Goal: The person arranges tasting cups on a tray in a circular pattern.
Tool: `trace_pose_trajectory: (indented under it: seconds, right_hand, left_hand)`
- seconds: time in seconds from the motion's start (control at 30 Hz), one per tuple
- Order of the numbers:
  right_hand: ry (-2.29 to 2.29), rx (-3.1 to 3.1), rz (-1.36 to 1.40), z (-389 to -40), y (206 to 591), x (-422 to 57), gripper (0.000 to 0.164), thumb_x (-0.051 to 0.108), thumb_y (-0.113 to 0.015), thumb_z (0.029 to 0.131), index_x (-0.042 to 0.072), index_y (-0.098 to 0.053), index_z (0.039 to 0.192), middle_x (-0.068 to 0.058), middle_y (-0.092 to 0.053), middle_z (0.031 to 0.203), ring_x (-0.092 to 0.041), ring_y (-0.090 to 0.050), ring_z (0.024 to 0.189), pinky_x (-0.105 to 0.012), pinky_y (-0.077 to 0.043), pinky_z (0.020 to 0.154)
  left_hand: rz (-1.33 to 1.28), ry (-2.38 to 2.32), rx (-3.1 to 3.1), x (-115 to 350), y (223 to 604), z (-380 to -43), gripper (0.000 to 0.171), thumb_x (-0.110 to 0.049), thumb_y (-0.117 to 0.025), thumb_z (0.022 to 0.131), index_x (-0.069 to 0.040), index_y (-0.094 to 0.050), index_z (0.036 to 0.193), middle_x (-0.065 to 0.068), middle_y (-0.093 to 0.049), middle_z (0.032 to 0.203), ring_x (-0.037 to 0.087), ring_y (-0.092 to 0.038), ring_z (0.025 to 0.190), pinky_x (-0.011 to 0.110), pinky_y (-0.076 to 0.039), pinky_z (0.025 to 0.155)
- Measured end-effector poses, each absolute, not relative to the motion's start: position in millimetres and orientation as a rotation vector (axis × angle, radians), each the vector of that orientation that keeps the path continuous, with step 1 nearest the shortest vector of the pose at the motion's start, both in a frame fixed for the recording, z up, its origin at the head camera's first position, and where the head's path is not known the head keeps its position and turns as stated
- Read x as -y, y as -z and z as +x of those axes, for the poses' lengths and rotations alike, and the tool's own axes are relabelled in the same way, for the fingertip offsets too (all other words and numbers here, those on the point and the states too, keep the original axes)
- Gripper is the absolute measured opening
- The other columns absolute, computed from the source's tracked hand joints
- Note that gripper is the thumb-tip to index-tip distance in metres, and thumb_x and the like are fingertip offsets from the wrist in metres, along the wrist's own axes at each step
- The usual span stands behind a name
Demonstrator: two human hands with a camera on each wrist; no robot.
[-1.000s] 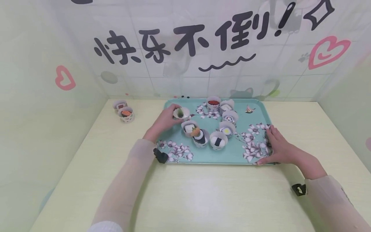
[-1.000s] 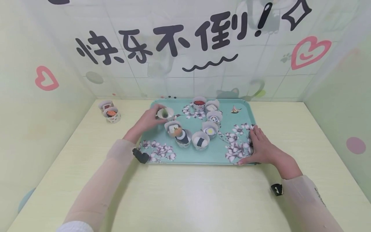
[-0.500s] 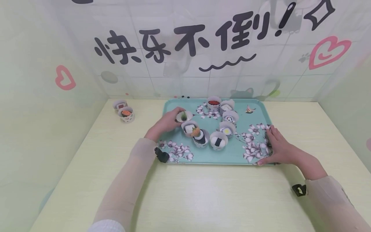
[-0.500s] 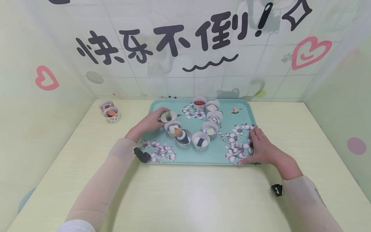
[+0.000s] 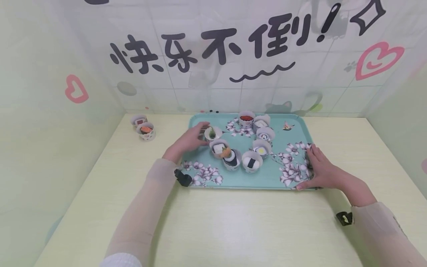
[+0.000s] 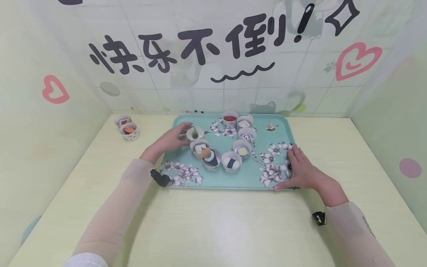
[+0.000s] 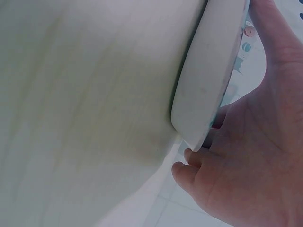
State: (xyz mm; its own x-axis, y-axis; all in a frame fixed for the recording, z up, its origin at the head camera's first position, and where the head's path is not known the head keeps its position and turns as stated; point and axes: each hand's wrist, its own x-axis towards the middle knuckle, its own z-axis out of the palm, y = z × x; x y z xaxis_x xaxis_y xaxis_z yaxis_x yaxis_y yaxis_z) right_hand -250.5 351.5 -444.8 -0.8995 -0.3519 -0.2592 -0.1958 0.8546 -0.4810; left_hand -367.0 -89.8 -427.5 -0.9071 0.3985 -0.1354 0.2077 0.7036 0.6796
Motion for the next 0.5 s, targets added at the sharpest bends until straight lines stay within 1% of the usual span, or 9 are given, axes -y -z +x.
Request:
trace_pose_trajectory:
  seconds: [0.17, 0.5]
  right_hand:
    - [0.646, -2.692, -0.404, -251, 444, -351, 0.142, 0.049, -0.087, 0.069, -0.017, 0.008, 0.150, -0.040, 0.020, 0.156, -0.054, 0.016, 0.147, -0.072, -0.009, 0.117]
    - [0.648, -2.698, -0.411, -250, 446, -352, 0.142, 0.049, -0.088, 0.069, -0.017, 0.007, 0.151, -0.040, 0.019, 0.156, -0.055, 0.016, 0.147, -0.072, -0.009, 0.117]
  left_hand:
    - [0.465, -1.084, -2.634, 102, 425, -366, 0.077, -0.012, -0.070, 0.092, -0.006, -0.026, 0.155, 0.014, -0.037, 0.159, 0.033, -0.036, 0.148, 0.045, -0.034, 0.121]
    - [0.422, -1.214, -2.685, 130, 421, -362, 0.071, -0.009, -0.067, 0.094, -0.003, -0.028, 0.153, 0.017, -0.039, 0.157, 0.035, -0.035, 0.147, 0.045, -0.034, 0.121]
